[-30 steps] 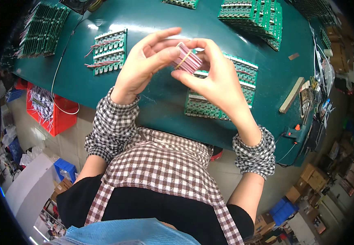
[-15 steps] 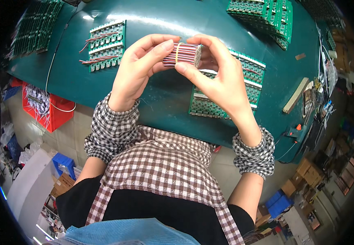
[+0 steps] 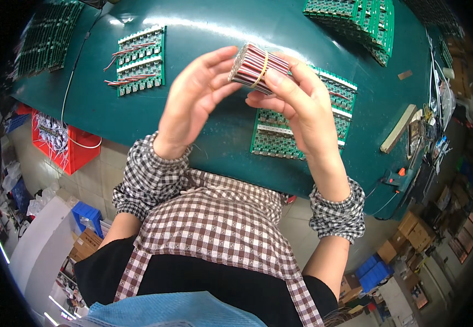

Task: The person removes a rubber band from a bundle of wires, places the wires onto circuit boards, and solders them using a soldering iron.

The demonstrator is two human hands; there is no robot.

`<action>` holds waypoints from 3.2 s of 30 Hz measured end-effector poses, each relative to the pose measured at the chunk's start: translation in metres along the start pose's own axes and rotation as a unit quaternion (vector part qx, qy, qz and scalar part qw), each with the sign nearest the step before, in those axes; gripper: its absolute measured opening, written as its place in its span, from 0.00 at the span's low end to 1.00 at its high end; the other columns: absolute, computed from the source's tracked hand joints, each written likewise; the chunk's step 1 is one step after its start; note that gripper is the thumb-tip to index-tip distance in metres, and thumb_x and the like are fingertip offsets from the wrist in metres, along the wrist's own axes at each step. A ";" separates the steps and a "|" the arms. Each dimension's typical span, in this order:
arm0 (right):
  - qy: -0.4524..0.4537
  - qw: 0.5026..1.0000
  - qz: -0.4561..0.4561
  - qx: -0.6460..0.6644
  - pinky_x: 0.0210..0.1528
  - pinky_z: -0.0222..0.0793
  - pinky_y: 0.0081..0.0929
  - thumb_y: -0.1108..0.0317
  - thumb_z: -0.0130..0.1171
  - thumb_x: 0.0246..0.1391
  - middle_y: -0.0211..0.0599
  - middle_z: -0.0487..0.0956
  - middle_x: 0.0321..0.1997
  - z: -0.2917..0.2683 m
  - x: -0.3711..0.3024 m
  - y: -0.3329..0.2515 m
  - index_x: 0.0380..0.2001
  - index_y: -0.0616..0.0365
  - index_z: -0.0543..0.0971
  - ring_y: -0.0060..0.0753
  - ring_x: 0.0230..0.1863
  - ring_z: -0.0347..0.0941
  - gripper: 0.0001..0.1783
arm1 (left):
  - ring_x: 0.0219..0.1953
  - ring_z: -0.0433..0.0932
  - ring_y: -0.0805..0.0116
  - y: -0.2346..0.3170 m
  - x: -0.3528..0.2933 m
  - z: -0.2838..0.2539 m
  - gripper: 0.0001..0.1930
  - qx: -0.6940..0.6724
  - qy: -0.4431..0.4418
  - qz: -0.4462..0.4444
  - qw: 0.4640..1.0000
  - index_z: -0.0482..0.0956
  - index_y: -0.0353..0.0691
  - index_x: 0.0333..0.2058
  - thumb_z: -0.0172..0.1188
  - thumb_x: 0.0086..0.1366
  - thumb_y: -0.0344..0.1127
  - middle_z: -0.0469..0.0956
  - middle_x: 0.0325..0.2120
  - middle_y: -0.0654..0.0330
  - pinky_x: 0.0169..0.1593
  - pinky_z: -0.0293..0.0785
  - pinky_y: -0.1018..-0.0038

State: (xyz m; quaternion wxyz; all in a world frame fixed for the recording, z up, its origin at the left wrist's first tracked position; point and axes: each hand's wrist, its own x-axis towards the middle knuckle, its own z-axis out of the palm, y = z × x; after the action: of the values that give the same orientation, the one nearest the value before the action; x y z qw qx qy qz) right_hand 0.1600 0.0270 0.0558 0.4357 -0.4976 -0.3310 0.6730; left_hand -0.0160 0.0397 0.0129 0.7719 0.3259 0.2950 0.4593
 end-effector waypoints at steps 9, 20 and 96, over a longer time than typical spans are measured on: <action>-0.033 0.990 0.082 0.109 0.41 0.75 0.27 0.59 0.49 0.56 0.41 0.75 0.41 0.021 -0.011 0.019 0.49 0.65 0.66 0.29 0.35 0.76 0.23 | 0.48 0.71 0.64 -0.006 0.012 0.024 0.23 -0.058 0.006 0.017 0.998 0.64 0.33 0.49 0.57 0.58 0.37 0.69 0.49 0.46 0.52 0.68 0.72; -0.051 0.946 0.161 0.277 0.38 0.77 0.29 0.47 0.41 0.59 0.46 0.77 0.33 0.014 -0.003 0.031 0.45 0.62 0.69 0.33 0.31 0.77 0.27 | 0.56 0.64 0.58 -0.018 0.013 0.001 0.33 -0.209 -0.027 -0.046 0.977 0.56 0.33 0.57 0.45 0.63 0.55 0.65 0.53 0.45 0.55 0.66 0.67; 0.012 0.665 -0.489 -0.564 0.23 0.69 0.22 0.73 0.65 0.35 0.35 0.75 0.25 -0.006 0.010 0.020 0.28 0.61 0.77 0.31 0.23 0.73 0.12 | 0.39 0.75 0.73 -0.005 0.013 0.000 0.14 -0.158 -0.007 -0.242 0.957 0.75 0.36 0.43 0.57 0.60 0.36 0.77 0.36 0.61 0.47 0.71 0.73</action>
State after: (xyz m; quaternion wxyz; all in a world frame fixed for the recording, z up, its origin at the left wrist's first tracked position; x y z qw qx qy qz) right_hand 0.1595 0.0280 0.0323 0.3425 -0.4229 -0.8380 0.0415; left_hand -0.0079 0.0491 0.0068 0.9035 0.1224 0.2833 0.2974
